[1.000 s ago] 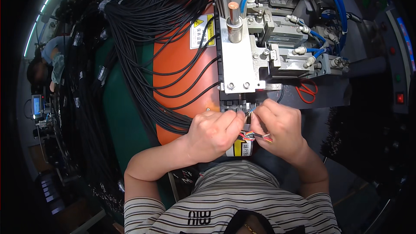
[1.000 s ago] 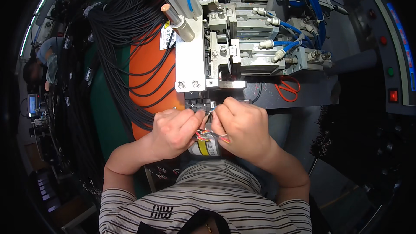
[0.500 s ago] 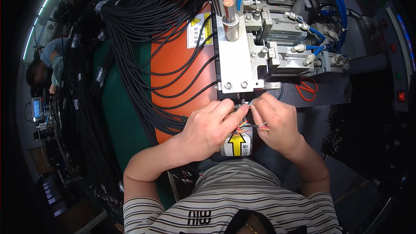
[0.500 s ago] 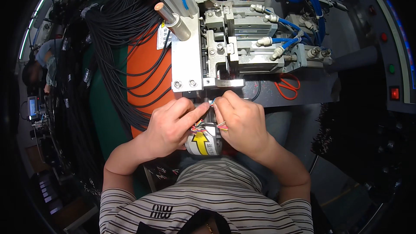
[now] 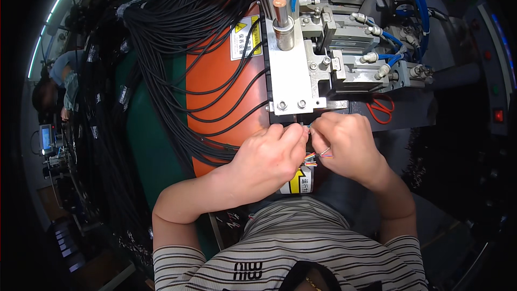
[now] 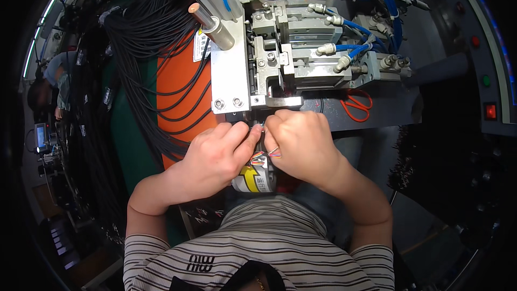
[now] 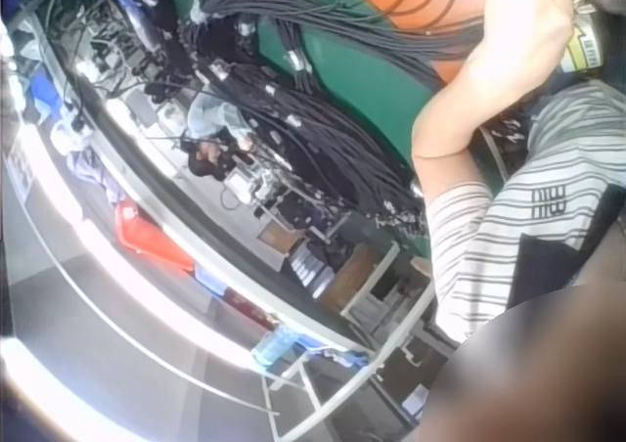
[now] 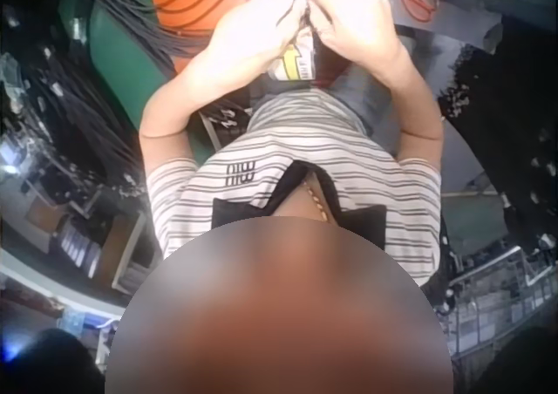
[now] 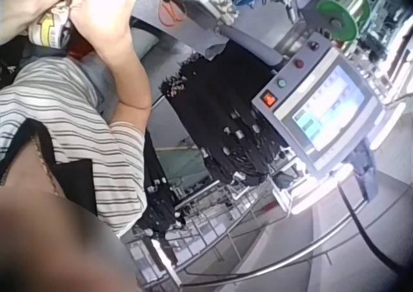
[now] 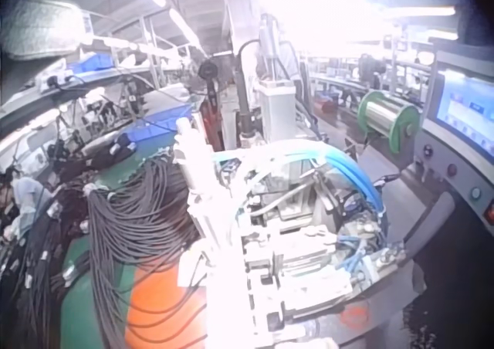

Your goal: Manually organizing, wrapping, and connecting bundles of wires using an industrial assembly machine.

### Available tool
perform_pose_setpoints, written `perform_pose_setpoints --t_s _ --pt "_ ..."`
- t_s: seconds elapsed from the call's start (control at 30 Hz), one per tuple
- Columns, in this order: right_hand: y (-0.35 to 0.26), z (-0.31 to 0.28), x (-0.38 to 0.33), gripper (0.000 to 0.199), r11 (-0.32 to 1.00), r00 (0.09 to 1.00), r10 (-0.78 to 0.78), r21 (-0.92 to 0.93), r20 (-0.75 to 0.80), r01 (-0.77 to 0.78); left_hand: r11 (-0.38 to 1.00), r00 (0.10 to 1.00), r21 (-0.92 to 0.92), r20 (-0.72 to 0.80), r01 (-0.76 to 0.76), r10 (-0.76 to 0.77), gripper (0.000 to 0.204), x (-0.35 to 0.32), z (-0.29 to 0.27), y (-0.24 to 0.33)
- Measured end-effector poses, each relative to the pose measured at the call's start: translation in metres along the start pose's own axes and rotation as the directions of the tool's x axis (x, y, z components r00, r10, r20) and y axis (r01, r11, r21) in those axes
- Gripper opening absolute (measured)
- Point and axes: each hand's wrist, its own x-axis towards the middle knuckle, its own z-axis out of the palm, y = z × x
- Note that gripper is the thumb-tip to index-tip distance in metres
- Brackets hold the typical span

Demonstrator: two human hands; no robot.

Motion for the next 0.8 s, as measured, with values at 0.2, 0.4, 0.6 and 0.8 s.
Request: perform_pose_setpoints --t_s 0.2,0.4,0.6,0.8 --pt "-0.004 0.023 -0.003 0.003 0.988 0.929 0.044 0.152 -0.366 0.013 1.0 1.0 -0.024 -0.013 0.007 -0.007 0.045 -0.001 0.0 -0.006" --pt "0.002 0.009 0.001 0.002 0.939 0.977 0.188 0.31 -0.102 -0.148 0.994 0.998 -0.087 0.014 0.062 -0.061 0.038 -0.003 -0.007 -0.008" --pt "0.011 0.018 -0.007 0.005 0.864 0.958 0.27 0.463 -0.094 -0.198 0.991 0.979 -0.034 -0.158 0.128 -0.132 0.039 -0.031 -0.002 -0.019" --pt "-0.018 0.004 -0.017 0.027 0.674 0.963 0.269 0.711 0.014 -0.199 0.954 0.959 -0.153 -0.083 0.256 -0.271 0.044 -0.035 0.0 -0.008"
